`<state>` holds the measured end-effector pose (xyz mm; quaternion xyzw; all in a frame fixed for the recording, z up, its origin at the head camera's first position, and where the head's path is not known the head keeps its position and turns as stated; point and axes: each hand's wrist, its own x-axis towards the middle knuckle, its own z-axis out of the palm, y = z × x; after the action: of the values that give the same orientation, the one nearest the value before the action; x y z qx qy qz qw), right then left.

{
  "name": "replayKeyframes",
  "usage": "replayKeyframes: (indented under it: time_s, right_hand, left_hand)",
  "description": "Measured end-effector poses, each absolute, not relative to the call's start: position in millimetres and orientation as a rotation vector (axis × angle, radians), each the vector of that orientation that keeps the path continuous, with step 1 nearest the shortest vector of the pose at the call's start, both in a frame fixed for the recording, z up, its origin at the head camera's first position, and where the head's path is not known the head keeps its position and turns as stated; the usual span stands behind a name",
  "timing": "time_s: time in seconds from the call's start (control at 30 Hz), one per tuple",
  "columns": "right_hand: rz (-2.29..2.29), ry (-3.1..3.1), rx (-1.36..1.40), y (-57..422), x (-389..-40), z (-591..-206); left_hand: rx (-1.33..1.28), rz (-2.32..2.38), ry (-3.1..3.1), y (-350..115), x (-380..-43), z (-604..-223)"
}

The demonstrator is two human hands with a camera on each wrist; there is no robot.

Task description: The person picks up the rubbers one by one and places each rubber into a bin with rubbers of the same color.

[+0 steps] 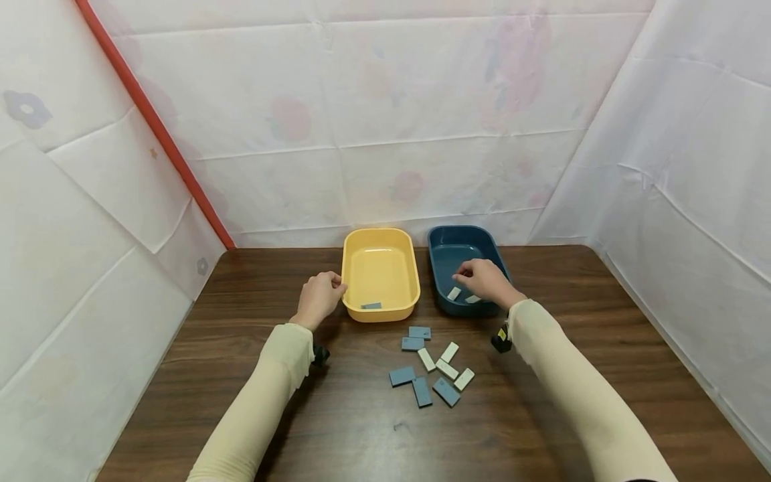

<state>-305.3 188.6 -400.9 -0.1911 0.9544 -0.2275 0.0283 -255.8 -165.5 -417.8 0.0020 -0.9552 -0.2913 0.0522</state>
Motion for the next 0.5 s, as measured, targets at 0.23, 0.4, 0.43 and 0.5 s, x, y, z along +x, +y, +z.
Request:
replayKeyframes:
  time_s: [0.23, 0.4, 0.43, 0.5]
  right_hand:
    - [-0.707, 2.985, -0.589, 201, -297, -390]
    - [-0.713, 3.009, -0.537, 213, -294, -384]
    - [-0.725, 3.012, -0.52, 215, -294, -383]
    - [-0.735, 3.027, -0.49, 218, -293, -383]
  left_hand:
    - [0.018, -0.879, -2.909, -163, -256, -418]
    - [0.015, -0.887, -2.916, -163, -257, -417]
    - [0.013, -0.885, -2.915, -163, -257, -416]
    - [0.013, -0.882, -2.913, -163, -258, -416]
